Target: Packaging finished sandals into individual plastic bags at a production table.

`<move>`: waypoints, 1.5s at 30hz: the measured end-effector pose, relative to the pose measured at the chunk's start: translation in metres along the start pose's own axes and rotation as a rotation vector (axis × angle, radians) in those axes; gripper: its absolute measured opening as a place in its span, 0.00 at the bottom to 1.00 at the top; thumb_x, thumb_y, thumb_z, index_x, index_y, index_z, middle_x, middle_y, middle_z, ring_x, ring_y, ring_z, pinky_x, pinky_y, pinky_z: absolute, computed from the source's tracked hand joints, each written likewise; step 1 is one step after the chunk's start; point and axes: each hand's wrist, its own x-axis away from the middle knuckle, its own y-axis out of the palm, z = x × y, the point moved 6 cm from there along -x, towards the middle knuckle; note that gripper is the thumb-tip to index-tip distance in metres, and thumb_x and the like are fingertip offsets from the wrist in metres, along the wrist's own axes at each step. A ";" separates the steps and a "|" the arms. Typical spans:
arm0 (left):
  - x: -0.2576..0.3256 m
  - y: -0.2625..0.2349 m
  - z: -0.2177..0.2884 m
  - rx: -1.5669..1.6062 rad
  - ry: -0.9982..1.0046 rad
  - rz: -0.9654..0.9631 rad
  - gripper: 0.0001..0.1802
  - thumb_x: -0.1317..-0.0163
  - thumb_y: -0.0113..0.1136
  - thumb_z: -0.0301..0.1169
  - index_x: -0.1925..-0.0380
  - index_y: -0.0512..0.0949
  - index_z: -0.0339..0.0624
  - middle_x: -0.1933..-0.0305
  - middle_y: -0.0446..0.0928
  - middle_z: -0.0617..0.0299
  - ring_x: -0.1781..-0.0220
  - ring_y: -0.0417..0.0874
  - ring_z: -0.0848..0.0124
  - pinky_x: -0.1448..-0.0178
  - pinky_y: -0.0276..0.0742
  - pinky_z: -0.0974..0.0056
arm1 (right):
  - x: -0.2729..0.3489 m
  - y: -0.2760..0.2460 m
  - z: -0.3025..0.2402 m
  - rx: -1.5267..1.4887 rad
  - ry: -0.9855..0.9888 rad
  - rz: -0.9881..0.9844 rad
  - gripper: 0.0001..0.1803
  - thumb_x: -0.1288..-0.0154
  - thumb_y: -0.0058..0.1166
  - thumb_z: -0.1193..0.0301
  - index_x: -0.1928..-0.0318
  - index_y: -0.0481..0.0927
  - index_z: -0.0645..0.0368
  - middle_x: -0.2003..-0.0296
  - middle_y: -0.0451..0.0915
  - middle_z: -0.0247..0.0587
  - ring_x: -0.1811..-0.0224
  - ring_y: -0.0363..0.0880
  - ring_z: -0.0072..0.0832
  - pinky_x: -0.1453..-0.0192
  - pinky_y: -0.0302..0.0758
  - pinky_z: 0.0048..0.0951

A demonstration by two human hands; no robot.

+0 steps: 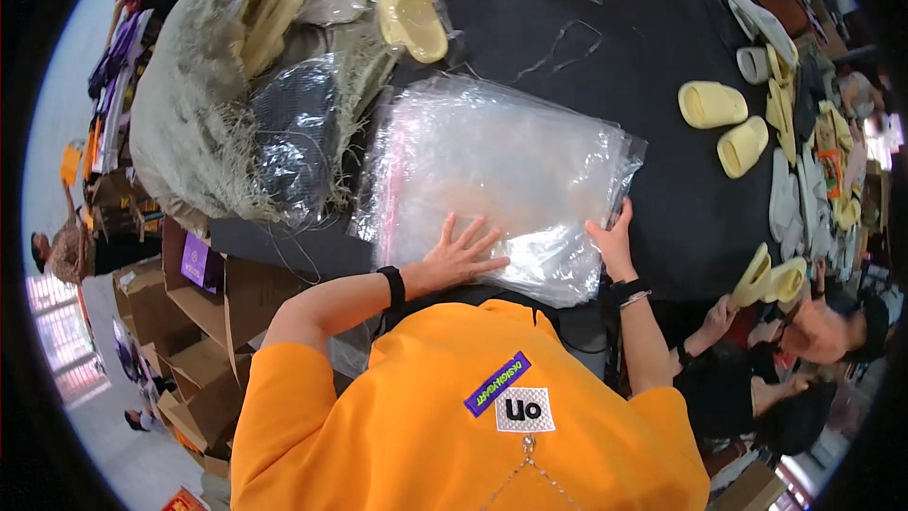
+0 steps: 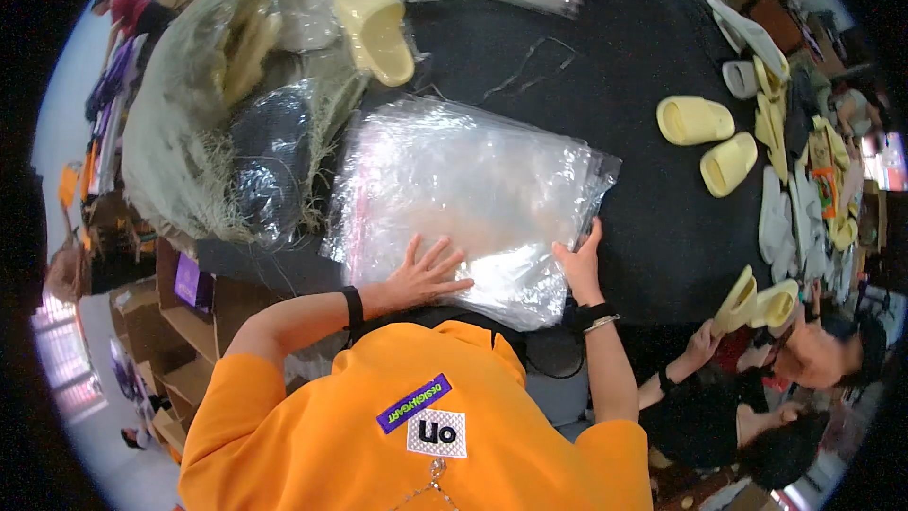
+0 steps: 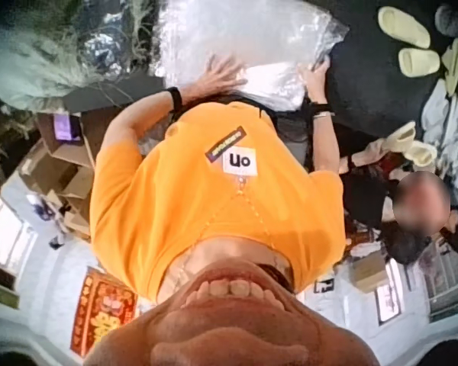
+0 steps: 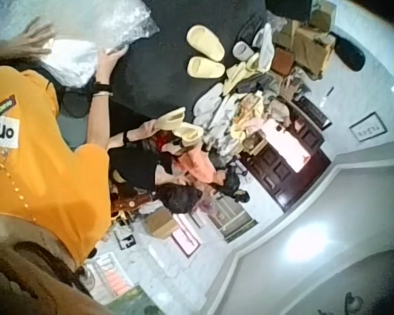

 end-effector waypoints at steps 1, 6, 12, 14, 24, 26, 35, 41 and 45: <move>-0.001 0.002 0.007 -0.038 0.005 0.034 0.50 0.61 0.67 0.49 0.36 0.51 0.77 0.29 0.41 0.54 0.29 0.40 0.46 0.39 0.36 0.26 | 0.016 -0.005 -0.021 0.342 -0.158 0.151 0.36 0.53 0.59 0.75 0.42 0.60 0.63 0.46 0.65 0.50 0.45 0.65 0.41 0.42 0.63 0.36; 0.000 0.007 0.000 0.133 0.096 -0.208 0.41 0.53 0.60 0.52 0.37 0.54 0.78 0.29 0.45 0.57 0.28 0.39 0.49 0.37 0.37 0.28 | 0.118 0.063 -0.036 1.119 -0.719 -0.389 0.38 0.58 0.61 0.47 0.42 0.67 0.34 0.36 0.56 0.41 0.31 0.43 0.48 0.41 0.40 0.73; 0.003 0.012 -0.003 0.166 0.197 -0.151 0.41 0.53 0.59 0.56 0.37 0.55 0.77 0.28 0.42 0.58 0.27 0.33 0.49 0.36 0.30 0.29 | 0.108 0.057 0.025 1.098 -0.508 -0.421 0.42 0.53 0.57 0.44 0.37 0.57 0.29 0.31 0.42 0.37 0.30 0.33 0.47 0.46 0.34 0.80; 0.014 0.006 -0.001 0.211 0.187 -0.122 0.40 0.53 0.60 0.55 0.37 0.57 0.74 0.29 0.42 0.54 0.28 0.34 0.47 0.37 0.30 0.28 | 0.108 0.058 0.024 1.096 -0.489 -0.488 0.43 0.53 0.57 0.44 0.36 0.56 0.29 0.31 0.42 0.38 0.30 0.32 0.48 0.46 0.35 0.80; 0.084 0.009 -0.017 0.000 0.110 -0.066 0.38 0.45 0.48 0.29 0.36 0.50 0.76 0.28 0.43 0.57 0.28 0.44 0.49 0.38 0.43 0.28 | 0.117 0.065 0.025 1.203 -0.588 -0.358 0.38 0.49 0.53 0.76 0.39 0.58 0.27 0.33 0.45 0.37 0.30 0.37 0.47 0.46 0.38 0.81; 0.087 0.018 -0.017 0.103 0.109 -0.134 0.36 0.43 0.49 0.31 0.36 0.52 0.75 0.27 0.37 0.56 0.28 0.39 0.48 0.38 0.32 0.26 | 0.116 0.067 0.030 1.254 -0.589 -0.374 0.38 0.49 0.53 0.76 0.39 0.58 0.27 0.33 0.45 0.37 0.30 0.38 0.48 0.46 0.38 0.81; -0.019 -0.120 -0.218 0.561 -0.435 0.650 0.31 0.49 0.60 0.29 0.43 0.63 0.38 0.41 0.65 0.46 0.38 0.63 0.52 0.35 0.57 0.56 | 0.121 0.062 0.017 1.204 -0.506 -0.506 0.50 0.63 0.68 0.64 0.37 0.56 0.29 0.32 0.42 0.39 0.30 0.35 0.50 0.46 0.39 0.81; -0.063 -0.124 -0.321 0.654 -1.333 0.683 0.60 0.57 0.65 0.53 0.33 0.37 0.42 0.39 0.60 0.43 0.37 0.60 0.47 0.40 0.55 0.42 | 0.109 0.055 -0.004 1.210 -0.483 -0.455 0.30 0.50 0.58 0.53 0.44 0.69 0.37 0.40 0.64 0.31 0.32 0.48 0.41 0.45 0.38 0.79; -0.079 -0.070 -0.354 0.964 -1.369 0.559 0.56 0.56 0.65 0.45 0.34 0.40 0.42 0.44 0.68 0.42 0.41 0.67 0.48 0.42 0.62 0.47 | 0.097 0.048 -0.050 0.894 -0.351 -0.353 0.25 0.44 0.54 0.57 0.45 0.70 0.46 0.44 0.69 0.32 0.35 0.56 0.37 0.38 0.42 0.68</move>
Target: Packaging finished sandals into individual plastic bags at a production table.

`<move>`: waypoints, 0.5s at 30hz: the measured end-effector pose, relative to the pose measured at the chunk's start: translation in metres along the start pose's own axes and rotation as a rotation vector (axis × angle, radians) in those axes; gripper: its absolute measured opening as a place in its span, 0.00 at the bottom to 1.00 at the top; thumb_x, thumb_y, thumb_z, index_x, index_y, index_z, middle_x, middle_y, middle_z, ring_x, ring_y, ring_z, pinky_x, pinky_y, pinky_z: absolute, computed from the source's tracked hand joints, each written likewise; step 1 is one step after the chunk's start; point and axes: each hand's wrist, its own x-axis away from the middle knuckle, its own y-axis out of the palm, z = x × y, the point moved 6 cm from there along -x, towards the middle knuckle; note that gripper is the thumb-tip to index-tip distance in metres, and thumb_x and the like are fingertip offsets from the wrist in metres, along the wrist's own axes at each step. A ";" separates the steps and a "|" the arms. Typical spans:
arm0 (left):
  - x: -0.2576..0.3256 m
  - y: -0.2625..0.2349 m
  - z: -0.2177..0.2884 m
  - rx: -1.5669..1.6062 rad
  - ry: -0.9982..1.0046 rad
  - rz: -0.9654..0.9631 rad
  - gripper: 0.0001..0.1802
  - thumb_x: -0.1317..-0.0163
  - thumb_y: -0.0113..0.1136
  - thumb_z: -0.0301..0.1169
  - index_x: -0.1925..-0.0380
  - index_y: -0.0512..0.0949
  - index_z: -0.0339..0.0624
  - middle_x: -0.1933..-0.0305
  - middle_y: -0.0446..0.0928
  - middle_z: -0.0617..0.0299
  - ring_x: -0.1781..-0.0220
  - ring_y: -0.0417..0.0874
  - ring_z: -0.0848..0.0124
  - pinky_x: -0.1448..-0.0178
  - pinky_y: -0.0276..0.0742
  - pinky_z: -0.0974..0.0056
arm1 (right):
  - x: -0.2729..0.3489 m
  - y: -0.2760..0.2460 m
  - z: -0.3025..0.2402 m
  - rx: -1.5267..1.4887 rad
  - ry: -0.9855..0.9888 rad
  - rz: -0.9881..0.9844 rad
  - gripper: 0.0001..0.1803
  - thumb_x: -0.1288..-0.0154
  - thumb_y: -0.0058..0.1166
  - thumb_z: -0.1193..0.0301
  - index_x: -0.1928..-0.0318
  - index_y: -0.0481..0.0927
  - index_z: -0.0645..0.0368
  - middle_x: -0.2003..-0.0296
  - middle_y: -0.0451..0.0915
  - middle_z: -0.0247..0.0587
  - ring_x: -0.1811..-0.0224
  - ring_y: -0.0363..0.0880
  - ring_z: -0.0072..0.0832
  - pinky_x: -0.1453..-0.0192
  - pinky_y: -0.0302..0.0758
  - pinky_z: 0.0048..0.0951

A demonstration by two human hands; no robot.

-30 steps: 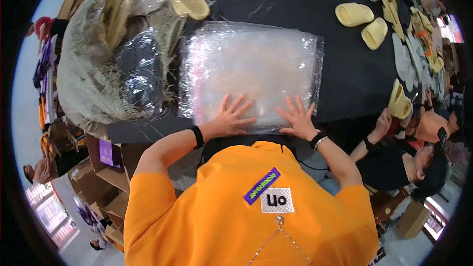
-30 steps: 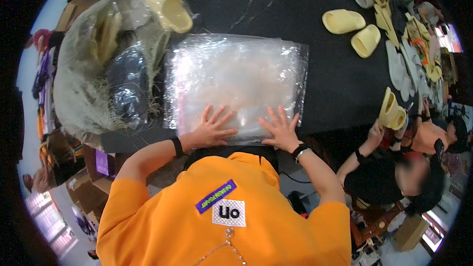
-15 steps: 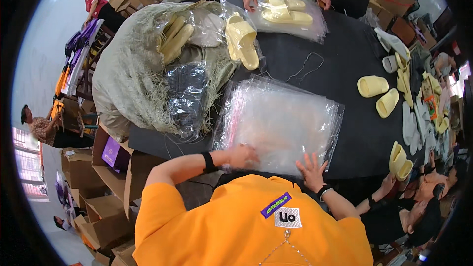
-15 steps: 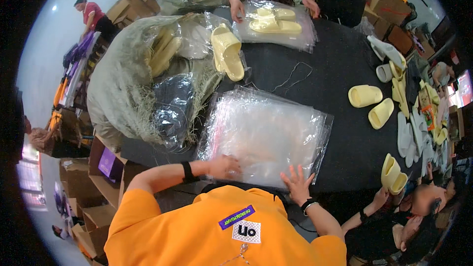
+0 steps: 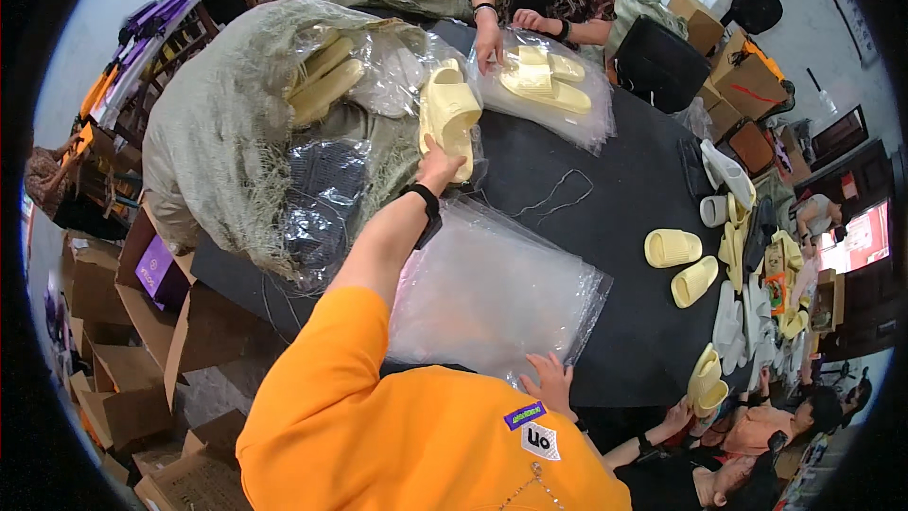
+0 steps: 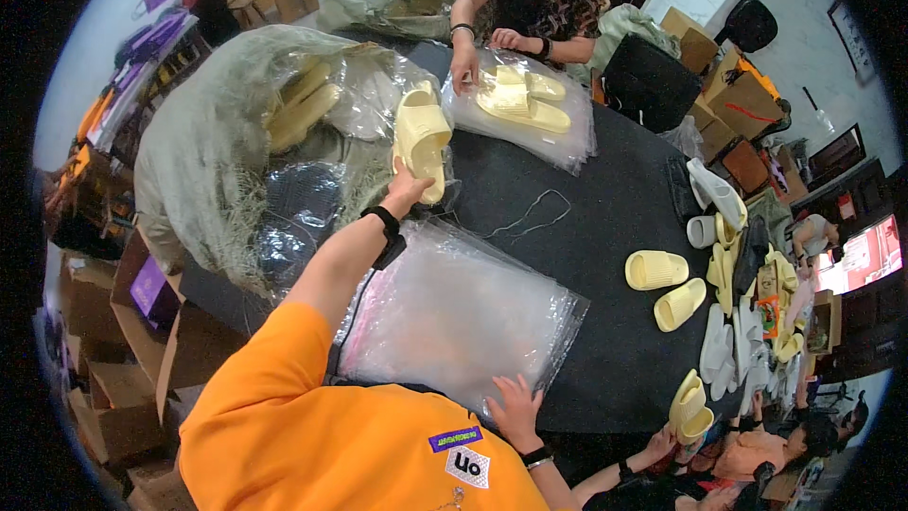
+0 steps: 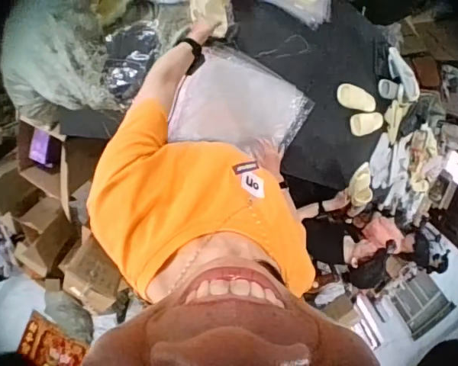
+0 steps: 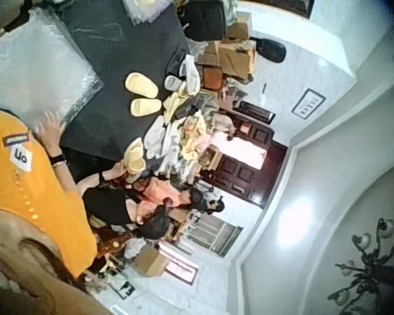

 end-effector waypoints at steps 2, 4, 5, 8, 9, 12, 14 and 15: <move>-0.039 0.002 -0.041 0.205 0.131 0.047 0.35 0.54 0.60 0.40 0.46 0.64 0.35 0.53 0.74 0.42 0.49 0.75 0.51 0.47 0.70 0.55 | -0.011 -0.008 -0.002 -0.046 -0.075 -0.030 0.24 0.43 0.54 0.59 0.46 0.71 0.49 0.47 0.72 0.36 0.38 0.61 0.39 0.38 0.50 0.60; -0.039 0.002 -0.042 0.189 0.074 0.022 0.25 0.52 0.58 0.38 0.57 0.72 0.32 0.58 0.76 0.42 0.51 0.77 0.52 0.50 0.71 0.57 | -0.018 -0.010 -0.003 -0.189 -0.075 -0.047 0.23 0.43 0.54 0.61 0.47 0.72 0.52 0.49 0.74 0.41 0.42 0.67 0.41 0.40 0.58 0.51; -0.035 -0.001 -0.035 0.215 0.089 0.047 0.22 0.52 0.57 0.38 0.61 0.73 0.31 0.60 0.77 0.42 0.53 0.78 0.53 0.50 0.71 0.57 | -0.023 -0.016 0.000 -0.300 -0.050 -0.052 0.22 0.43 0.54 0.62 0.48 0.73 0.53 0.51 0.75 0.44 0.45 0.69 0.42 0.41 0.62 0.46; -0.023 -0.044 -0.016 0.355 0.137 0.145 0.19 0.50 0.55 0.36 0.66 0.73 0.29 0.64 0.78 0.46 0.59 0.79 0.60 0.55 0.72 0.59 | -0.042 -0.029 -0.007 -0.405 -0.110 -0.010 0.20 0.42 0.53 0.65 0.49 0.74 0.57 0.53 0.76 0.50 0.50 0.73 0.44 0.46 0.69 0.36; -0.010 -0.059 0.002 0.438 0.190 0.115 0.17 0.49 0.55 0.35 0.66 0.73 0.30 0.66 0.77 0.52 0.64 0.76 0.67 0.60 0.71 0.63 | -0.048 -0.030 -0.012 -0.404 -0.136 0.014 0.19 0.42 0.53 0.67 0.50 0.74 0.58 0.54 0.76 0.52 0.51 0.74 0.45 0.48 0.70 0.34; 0.031 -0.108 0.043 0.679 0.391 -0.014 0.12 0.46 0.51 0.30 0.63 0.71 0.34 0.68 0.73 0.59 0.67 0.74 0.72 0.65 0.70 0.67 | -0.072 -0.030 -0.035 -0.492 -0.134 -0.022 0.19 0.41 0.52 0.69 0.49 0.73 0.59 0.53 0.76 0.50 0.49 0.74 0.41 0.46 0.69 0.34; 0.052 -0.132 0.052 0.868 0.333 -0.223 0.13 0.44 0.47 0.29 0.62 0.71 0.33 0.68 0.75 0.58 0.69 0.77 0.70 0.64 0.74 0.68 | -0.088 -0.028 -0.051 -0.641 -0.173 -0.022 0.19 0.40 0.51 0.68 0.48 0.73 0.59 0.53 0.77 0.47 0.49 0.74 0.38 0.46 0.69 0.32; 0.064 -0.138 0.055 0.994 0.308 -0.338 0.14 0.43 0.45 0.29 0.60 0.71 0.32 0.66 0.76 0.56 0.68 0.79 0.68 0.62 0.76 0.67 | -0.097 -0.022 -0.053 -0.790 -0.129 -0.084 0.21 0.38 0.49 0.67 0.44 0.69 0.57 0.49 0.74 0.45 0.48 0.73 0.35 0.46 0.69 0.33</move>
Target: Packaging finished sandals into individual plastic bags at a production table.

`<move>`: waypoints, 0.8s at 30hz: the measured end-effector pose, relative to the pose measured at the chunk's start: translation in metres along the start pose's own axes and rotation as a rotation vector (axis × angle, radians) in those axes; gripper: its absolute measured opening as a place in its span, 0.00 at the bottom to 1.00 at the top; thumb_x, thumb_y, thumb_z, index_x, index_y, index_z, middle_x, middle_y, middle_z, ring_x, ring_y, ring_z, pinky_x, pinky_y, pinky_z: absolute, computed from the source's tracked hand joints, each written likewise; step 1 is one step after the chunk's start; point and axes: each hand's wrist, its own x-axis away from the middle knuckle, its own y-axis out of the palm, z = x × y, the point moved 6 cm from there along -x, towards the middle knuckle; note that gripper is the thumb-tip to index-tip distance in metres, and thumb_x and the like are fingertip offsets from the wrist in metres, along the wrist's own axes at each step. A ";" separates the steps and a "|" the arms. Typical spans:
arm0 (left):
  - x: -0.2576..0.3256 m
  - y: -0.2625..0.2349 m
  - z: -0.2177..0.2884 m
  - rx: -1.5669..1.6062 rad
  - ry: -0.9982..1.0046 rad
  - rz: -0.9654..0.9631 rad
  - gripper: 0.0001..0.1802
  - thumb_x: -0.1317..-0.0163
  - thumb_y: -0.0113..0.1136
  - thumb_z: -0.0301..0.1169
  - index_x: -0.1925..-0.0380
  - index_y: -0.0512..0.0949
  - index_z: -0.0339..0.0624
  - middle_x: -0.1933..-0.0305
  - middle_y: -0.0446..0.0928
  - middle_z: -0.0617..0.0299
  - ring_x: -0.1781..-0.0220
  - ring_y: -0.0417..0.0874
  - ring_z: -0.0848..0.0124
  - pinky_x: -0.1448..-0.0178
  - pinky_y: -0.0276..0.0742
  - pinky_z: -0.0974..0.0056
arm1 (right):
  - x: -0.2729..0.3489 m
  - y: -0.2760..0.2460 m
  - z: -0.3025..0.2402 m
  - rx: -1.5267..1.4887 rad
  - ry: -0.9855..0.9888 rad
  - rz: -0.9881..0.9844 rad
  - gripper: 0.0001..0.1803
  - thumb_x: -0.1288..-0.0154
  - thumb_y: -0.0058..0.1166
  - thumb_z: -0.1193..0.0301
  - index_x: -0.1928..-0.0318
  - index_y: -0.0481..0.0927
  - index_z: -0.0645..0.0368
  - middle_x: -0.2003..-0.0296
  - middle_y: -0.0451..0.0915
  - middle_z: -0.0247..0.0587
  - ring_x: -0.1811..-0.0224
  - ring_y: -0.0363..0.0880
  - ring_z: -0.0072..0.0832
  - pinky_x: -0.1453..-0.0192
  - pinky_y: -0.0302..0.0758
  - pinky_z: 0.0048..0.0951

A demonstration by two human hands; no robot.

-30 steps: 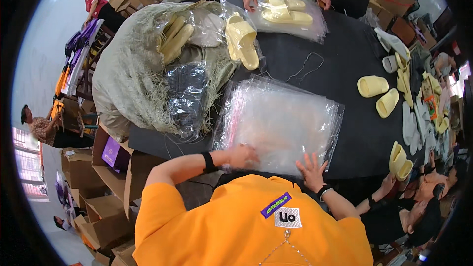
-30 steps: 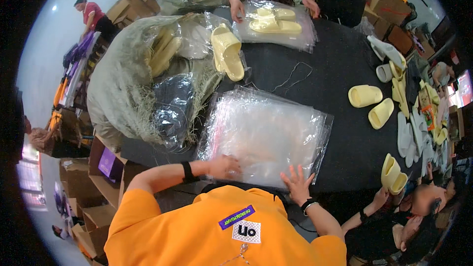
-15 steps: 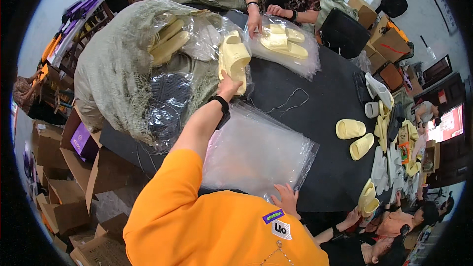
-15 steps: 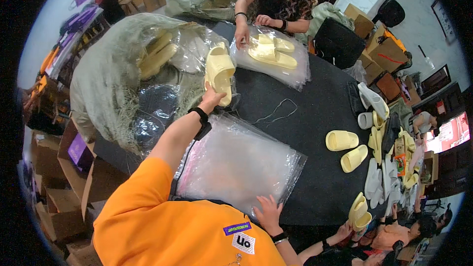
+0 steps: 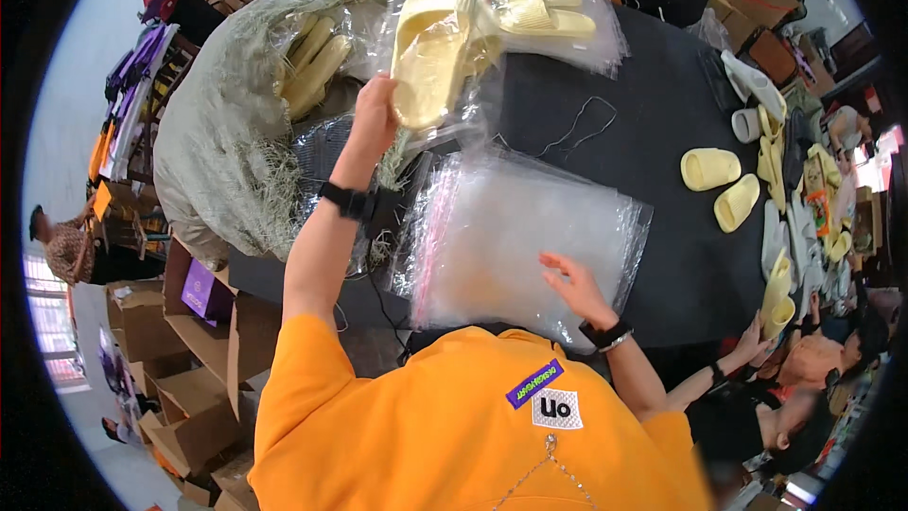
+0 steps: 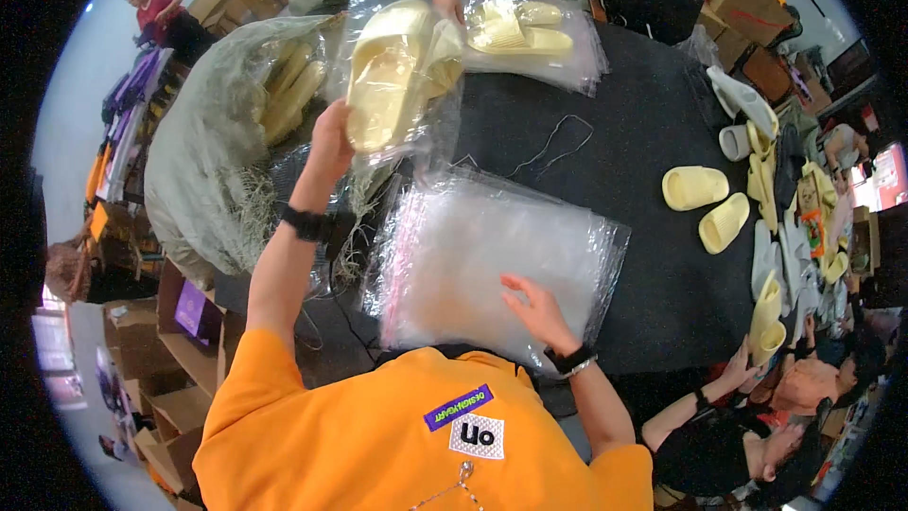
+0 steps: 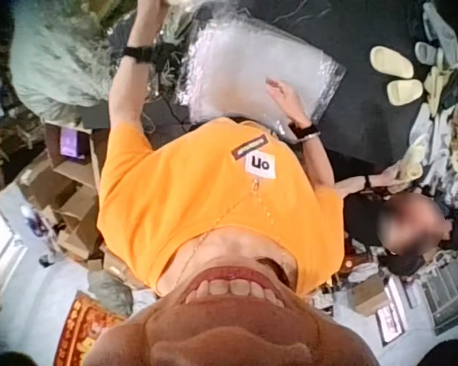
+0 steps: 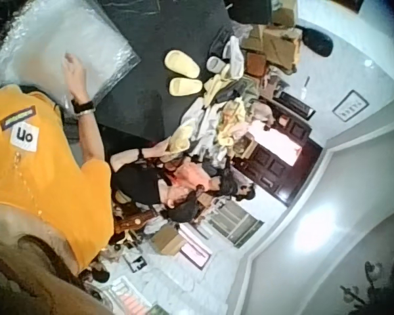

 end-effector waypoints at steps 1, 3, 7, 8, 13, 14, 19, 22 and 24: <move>0.021 0.020 0.013 0.074 -0.078 -0.051 0.16 0.41 0.44 0.31 0.59 0.71 0.31 0.63 0.76 0.53 0.64 0.80 0.66 0.59 0.77 0.65 | -0.008 0.004 0.003 -0.155 0.055 -0.025 0.24 0.36 0.47 0.66 0.41 0.65 0.56 0.46 0.72 0.43 0.47 0.72 0.33 0.46 0.69 0.33; 0.065 0.033 0.021 0.252 -0.179 -0.130 0.22 0.35 0.41 0.38 0.54 0.69 0.28 0.54 0.75 0.48 0.55 0.80 0.62 0.50 0.78 0.60 | -0.022 -0.005 -0.014 -0.510 0.020 0.119 0.30 0.34 0.44 0.56 0.35 0.55 0.51 0.41 0.66 0.42 0.44 0.68 0.31 0.45 0.68 0.34; 0.119 0.025 -0.005 -0.223 -0.198 -0.330 0.19 0.35 0.47 0.33 0.50 0.69 0.31 0.53 0.75 0.56 0.54 0.78 0.71 0.51 0.76 0.66 | -0.026 -0.045 -0.016 -1.383 -0.104 0.331 0.32 0.34 0.41 0.50 0.34 0.52 0.47 0.43 0.65 0.43 0.42 0.65 0.36 0.43 0.65 0.43; 0.125 0.028 -0.022 -0.129 -0.400 -0.181 0.17 0.36 0.49 0.31 0.51 0.70 0.33 0.55 0.75 0.59 0.57 0.77 0.75 0.52 0.73 0.70 | -0.025 -0.058 -0.001 -1.426 -0.058 0.339 0.33 0.35 0.43 0.50 0.35 0.53 0.48 0.43 0.65 0.41 0.42 0.65 0.36 0.44 0.65 0.42; 0.120 -0.054 -0.094 -0.456 -0.149 0.173 0.16 0.41 0.50 0.26 0.52 0.71 0.37 0.59 0.74 0.63 0.59 0.73 0.77 0.59 0.71 0.70 | 0.003 -0.066 0.075 -0.856 0.306 0.564 0.30 0.38 0.51 0.59 0.38 0.58 0.50 0.47 0.65 0.38 0.45 0.66 0.33 0.46 0.67 0.40; 0.129 -0.069 -0.097 -0.462 -0.163 0.340 0.15 0.41 0.49 0.26 0.53 0.72 0.37 0.60 0.74 0.63 0.59 0.72 0.77 0.61 0.70 0.70 | 0.015 -0.061 0.082 -0.769 0.343 0.546 0.29 0.38 0.51 0.61 0.38 0.59 0.50 0.47 0.65 0.38 0.46 0.66 0.32 0.47 0.67 0.39; 0.195 -0.119 -0.097 -0.429 -0.173 0.469 0.14 0.42 0.47 0.25 0.55 0.72 0.38 0.65 0.73 0.63 0.69 0.74 0.76 0.68 0.70 0.72 | 0.036 -0.054 0.082 -0.563 0.411 0.460 0.26 0.38 0.50 0.67 0.40 0.61 0.50 0.50 0.68 0.37 0.51 0.68 0.24 0.56 0.69 0.30; 0.221 -0.130 -0.108 -0.477 -0.300 0.358 0.10 0.42 0.49 0.24 0.60 0.74 0.37 0.61 0.75 0.59 0.71 0.76 0.76 0.71 0.70 0.73 | 0.036 -0.053 0.076 -0.532 0.394 0.462 0.25 0.39 0.52 0.67 0.42 0.63 0.52 0.55 0.72 0.33 0.57 0.71 0.21 0.62 0.68 0.24; 0.233 -0.122 -0.127 -0.493 -0.568 0.170 0.11 0.42 0.50 0.25 0.59 0.74 0.37 0.55 0.75 0.55 0.72 0.76 0.76 0.69 0.72 0.73 | 0.035 -0.052 0.084 -0.495 0.405 0.422 0.25 0.39 0.52 0.67 0.42 0.64 0.53 0.57 0.73 0.32 0.59 0.72 0.20 0.62 0.68 0.23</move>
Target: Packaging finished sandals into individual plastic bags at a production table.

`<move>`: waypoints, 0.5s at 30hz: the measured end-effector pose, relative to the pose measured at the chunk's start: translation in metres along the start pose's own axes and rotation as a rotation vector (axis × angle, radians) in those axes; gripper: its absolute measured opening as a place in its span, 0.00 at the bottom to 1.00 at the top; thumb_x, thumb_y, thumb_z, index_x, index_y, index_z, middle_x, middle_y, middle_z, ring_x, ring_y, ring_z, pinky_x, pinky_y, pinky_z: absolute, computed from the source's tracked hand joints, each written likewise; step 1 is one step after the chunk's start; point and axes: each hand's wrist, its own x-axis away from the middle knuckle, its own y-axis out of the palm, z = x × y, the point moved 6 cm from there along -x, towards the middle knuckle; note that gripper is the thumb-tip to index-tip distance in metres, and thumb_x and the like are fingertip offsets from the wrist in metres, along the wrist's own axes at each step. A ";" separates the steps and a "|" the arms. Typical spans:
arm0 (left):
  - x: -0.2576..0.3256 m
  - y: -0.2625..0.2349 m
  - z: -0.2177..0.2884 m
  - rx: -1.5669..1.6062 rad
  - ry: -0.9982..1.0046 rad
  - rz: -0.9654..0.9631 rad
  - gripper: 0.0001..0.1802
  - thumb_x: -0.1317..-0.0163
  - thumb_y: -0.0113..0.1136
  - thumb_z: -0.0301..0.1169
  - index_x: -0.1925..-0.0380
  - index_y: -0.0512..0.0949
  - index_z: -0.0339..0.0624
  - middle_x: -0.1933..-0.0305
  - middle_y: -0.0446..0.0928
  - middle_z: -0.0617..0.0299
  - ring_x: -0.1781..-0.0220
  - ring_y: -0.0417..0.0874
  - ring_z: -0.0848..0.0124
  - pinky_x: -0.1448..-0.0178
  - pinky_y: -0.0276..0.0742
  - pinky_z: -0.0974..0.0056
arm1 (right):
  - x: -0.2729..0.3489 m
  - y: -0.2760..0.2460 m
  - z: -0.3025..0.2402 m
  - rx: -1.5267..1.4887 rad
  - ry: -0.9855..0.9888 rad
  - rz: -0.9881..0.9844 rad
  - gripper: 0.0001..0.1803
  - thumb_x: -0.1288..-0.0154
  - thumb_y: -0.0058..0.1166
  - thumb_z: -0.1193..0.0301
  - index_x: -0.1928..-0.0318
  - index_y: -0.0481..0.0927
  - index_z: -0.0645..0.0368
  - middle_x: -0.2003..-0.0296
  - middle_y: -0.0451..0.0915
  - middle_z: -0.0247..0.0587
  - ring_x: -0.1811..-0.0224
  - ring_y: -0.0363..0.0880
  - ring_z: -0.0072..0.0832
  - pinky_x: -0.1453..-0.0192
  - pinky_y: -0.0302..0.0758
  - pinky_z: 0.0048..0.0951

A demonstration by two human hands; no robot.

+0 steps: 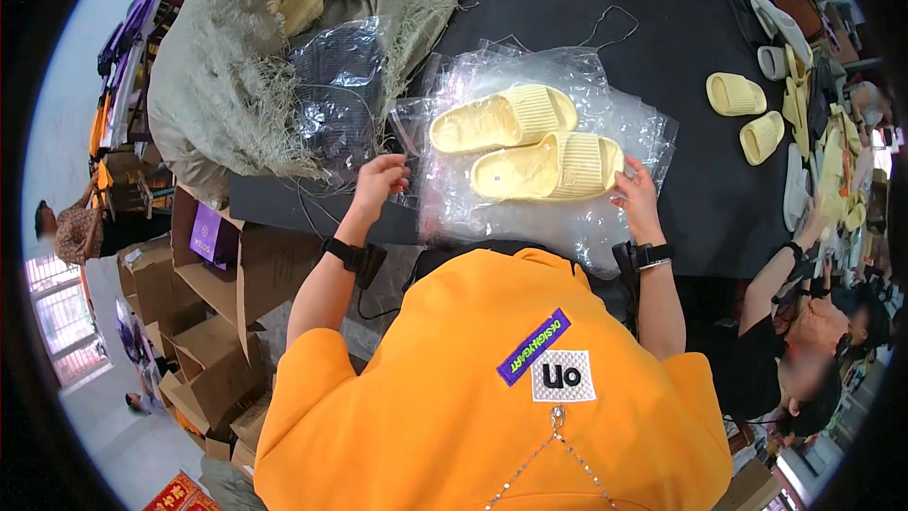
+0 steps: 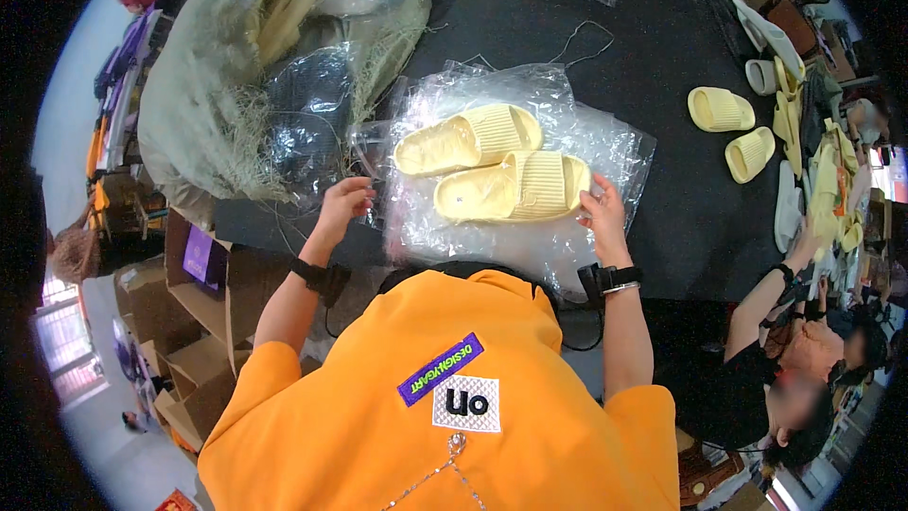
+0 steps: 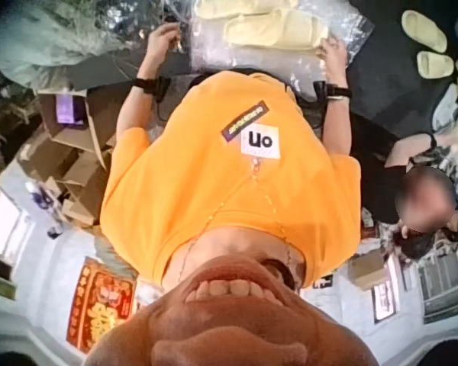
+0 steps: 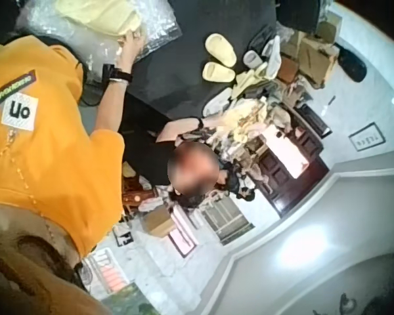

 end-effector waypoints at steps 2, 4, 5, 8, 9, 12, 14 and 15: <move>-0.003 0.014 0.010 -0.164 0.143 -0.099 0.14 0.40 0.50 0.30 0.55 0.73 0.38 0.53 0.74 0.54 0.70 0.77 0.74 0.67 0.73 0.73 | -0.003 0.000 0.003 0.122 0.015 0.011 0.26 0.41 0.54 0.66 0.43 0.65 0.55 0.61 0.75 0.32 0.63 0.74 0.20 0.63 0.68 0.22; -0.010 0.031 0.018 -0.169 0.257 -0.172 0.20 0.37 0.48 0.38 0.49 0.70 0.39 0.50 0.73 0.52 0.67 0.78 0.71 0.65 0.74 0.72 | -0.006 0.002 0.005 0.210 0.004 0.003 0.26 0.41 0.55 0.65 0.43 0.65 0.55 0.61 0.75 0.33 0.63 0.74 0.20 0.64 0.68 0.23; -0.014 0.041 0.023 -0.095 0.302 -0.196 0.25 0.36 0.46 0.43 0.45 0.67 0.39 0.49 0.72 0.51 0.66 0.79 0.68 0.64 0.74 0.72 | -0.008 0.002 0.007 0.186 0.013 0.006 0.25 0.41 0.54 0.68 0.44 0.65 0.56 0.62 0.75 0.34 0.63 0.75 0.21 0.67 0.71 0.24; 0.002 0.075 0.041 0.314 0.055 -0.388 0.37 0.37 0.38 0.58 0.37 0.56 0.43 0.47 0.71 0.48 0.64 0.80 0.60 0.63 0.75 0.67 | -0.009 0.002 0.012 0.081 0.016 0.036 0.22 0.41 0.53 0.71 0.46 0.66 0.57 0.62 0.75 0.35 0.63 0.75 0.22 0.69 0.73 0.25; 0.014 0.083 0.046 0.477 -0.091 -0.465 0.40 0.38 0.34 0.62 0.35 0.53 0.45 0.46 0.70 0.46 0.63 0.80 0.57 0.62 0.76 0.65 | -0.010 0.001 0.015 0.061 0.011 0.054 0.21 0.40 0.52 0.71 0.46 0.66 0.57 0.62 0.75 0.35 0.63 0.75 0.22 0.69 0.74 0.25; 0.053 0.093 0.042 0.520 -0.272 -0.850 0.42 0.40 0.29 0.65 0.34 0.48 0.48 0.46 0.69 0.42 0.65 0.81 0.52 0.63 0.77 0.60 | -0.012 0.001 0.023 0.004 0.016 0.077 0.20 0.40 0.52 0.72 0.47 0.66 0.58 0.62 0.75 0.35 0.64 0.75 0.22 0.69 0.74 0.24; 0.087 0.099 0.049 0.664 -0.340 -1.035 0.40 0.39 0.30 0.64 0.33 0.48 0.51 0.48 0.71 0.41 0.67 0.81 0.50 0.65 0.77 0.61 | -0.008 0.004 0.026 -0.028 0.046 0.054 0.20 0.41 0.53 0.71 0.48 0.66 0.57 0.63 0.75 0.35 0.63 0.75 0.22 0.68 0.74 0.24; 0.094 0.104 0.058 0.736 -0.329 -1.083 0.37 0.39 0.41 0.58 0.35 0.54 0.51 0.52 0.73 0.42 0.69 0.81 0.55 0.68 0.74 0.68 | -0.005 0.006 0.024 -0.010 0.053 0.047 0.20 0.41 0.53 0.71 0.48 0.67 0.57 0.63 0.75 0.34 0.63 0.75 0.22 0.68 0.74 0.24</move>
